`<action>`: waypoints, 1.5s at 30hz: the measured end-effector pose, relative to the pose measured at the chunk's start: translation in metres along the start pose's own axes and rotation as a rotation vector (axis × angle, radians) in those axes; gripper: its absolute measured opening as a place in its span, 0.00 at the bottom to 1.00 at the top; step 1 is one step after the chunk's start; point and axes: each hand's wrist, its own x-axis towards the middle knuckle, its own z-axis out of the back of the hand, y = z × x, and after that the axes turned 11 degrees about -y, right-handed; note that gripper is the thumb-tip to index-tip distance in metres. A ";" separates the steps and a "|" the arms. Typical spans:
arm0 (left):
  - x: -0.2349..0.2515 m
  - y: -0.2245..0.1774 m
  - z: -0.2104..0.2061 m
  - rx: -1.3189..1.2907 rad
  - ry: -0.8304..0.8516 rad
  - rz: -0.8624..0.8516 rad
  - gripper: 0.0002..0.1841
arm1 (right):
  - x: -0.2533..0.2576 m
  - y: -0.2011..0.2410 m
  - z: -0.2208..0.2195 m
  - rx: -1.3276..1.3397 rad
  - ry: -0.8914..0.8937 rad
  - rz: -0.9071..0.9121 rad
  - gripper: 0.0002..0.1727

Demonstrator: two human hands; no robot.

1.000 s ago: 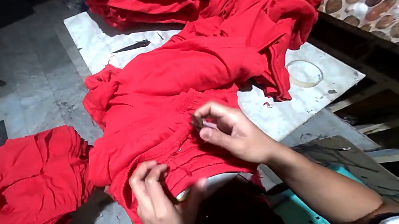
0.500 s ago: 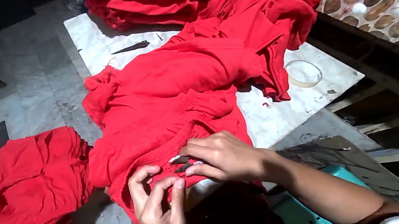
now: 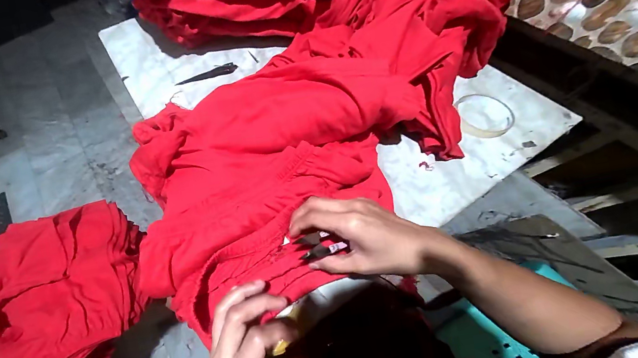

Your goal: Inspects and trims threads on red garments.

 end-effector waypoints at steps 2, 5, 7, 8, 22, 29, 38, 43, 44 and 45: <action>0.008 -0.003 -0.004 0.217 0.022 0.034 0.20 | 0.003 -0.002 -0.002 -0.025 -0.003 0.064 0.11; 0.022 0.002 -0.024 0.512 0.034 0.059 0.16 | 0.008 -0.001 -0.004 -0.070 -0.126 0.121 0.09; 0.027 0.007 -0.028 0.440 0.028 0.116 0.15 | 0.013 0.001 -0.003 -0.052 -0.194 0.064 0.08; 0.029 0.010 -0.026 0.312 0.030 0.176 0.15 | 0.016 0.001 -0.005 -0.021 -0.223 0.012 0.06; 0.032 0.018 -0.028 0.015 -0.086 0.320 0.06 | 0.018 -0.003 -0.023 0.054 -0.322 -0.127 0.05; 0.029 0.020 -0.010 -0.254 -0.021 0.359 0.10 | 0.003 0.018 -0.026 -0.254 -0.436 0.047 0.20; 0.028 0.020 -0.013 -0.217 0.019 0.288 0.10 | -0.005 0.029 -0.035 -0.525 -0.381 0.285 0.17; 0.019 0.014 0.009 0.081 0.089 0.186 0.24 | -0.003 0.020 -0.021 -0.519 -0.447 0.238 0.15; 0.016 0.009 0.021 0.272 0.130 0.146 0.29 | -0.004 0.013 -0.008 -0.529 -0.401 0.198 0.15; 0.014 0.004 0.034 0.463 0.163 0.115 0.32 | -0.005 0.005 0.006 -0.515 -0.332 0.146 0.17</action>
